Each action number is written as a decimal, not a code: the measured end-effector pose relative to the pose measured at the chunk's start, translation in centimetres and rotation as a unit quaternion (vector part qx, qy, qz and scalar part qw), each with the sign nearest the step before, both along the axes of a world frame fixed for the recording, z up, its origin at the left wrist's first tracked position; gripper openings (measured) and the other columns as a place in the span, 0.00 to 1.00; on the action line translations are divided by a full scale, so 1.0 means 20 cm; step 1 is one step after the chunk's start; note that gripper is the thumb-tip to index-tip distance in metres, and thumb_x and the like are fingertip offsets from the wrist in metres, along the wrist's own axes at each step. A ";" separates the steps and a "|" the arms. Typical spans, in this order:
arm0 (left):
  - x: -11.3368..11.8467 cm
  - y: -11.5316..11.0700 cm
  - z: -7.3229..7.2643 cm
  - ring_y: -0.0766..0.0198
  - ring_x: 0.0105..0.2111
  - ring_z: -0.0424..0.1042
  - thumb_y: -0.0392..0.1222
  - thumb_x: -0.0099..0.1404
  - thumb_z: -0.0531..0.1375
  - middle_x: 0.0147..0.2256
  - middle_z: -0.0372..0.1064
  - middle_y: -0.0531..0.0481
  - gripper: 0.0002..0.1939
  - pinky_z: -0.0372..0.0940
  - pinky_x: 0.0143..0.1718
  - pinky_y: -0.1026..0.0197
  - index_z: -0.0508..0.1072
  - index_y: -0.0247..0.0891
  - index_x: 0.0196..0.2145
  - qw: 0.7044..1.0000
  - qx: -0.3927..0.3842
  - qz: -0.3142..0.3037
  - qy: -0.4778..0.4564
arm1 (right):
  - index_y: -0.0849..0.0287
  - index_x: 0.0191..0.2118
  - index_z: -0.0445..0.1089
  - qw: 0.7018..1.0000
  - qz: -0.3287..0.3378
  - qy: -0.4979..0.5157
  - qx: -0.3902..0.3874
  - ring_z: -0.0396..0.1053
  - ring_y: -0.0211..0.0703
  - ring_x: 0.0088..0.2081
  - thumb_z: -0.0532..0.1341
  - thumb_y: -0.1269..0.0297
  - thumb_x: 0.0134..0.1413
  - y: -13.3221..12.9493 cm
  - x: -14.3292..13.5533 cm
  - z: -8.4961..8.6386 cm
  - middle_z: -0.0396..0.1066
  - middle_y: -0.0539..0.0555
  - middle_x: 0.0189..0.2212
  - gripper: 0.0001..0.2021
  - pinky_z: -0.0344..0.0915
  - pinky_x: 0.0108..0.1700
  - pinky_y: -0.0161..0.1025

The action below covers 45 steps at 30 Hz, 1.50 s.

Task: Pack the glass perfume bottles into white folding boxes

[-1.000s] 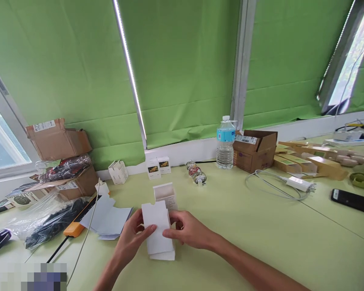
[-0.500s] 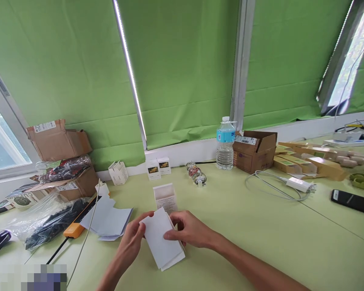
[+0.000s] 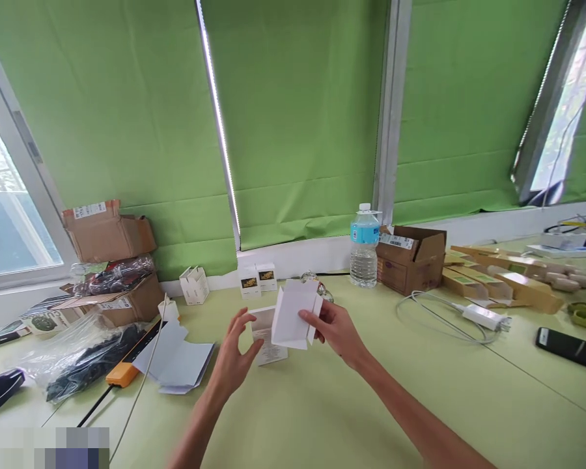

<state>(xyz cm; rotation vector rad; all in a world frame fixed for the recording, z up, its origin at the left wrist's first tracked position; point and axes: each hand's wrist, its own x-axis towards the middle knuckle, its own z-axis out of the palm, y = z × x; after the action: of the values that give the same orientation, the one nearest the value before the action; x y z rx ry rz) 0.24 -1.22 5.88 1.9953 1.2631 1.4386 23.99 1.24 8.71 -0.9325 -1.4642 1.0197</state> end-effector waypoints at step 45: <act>0.08 -0.09 -0.11 0.60 0.42 0.74 0.47 0.66 0.56 0.43 0.72 0.49 0.14 0.68 0.45 0.53 0.59 0.45 0.47 0.995 -0.078 -0.050 0.030 | 0.54 0.58 0.58 0.966 -0.058 -0.107 0.228 0.70 0.48 0.45 0.61 0.56 0.55 -0.06 -0.03 -0.02 0.69 0.58 0.51 0.26 0.69 0.45 0.45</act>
<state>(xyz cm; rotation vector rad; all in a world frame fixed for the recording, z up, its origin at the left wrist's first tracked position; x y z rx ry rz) 1.87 -3.00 3.78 1.9808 1.2405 1.2028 23.34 0.02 8.27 -0.7936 -1.7075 0.4726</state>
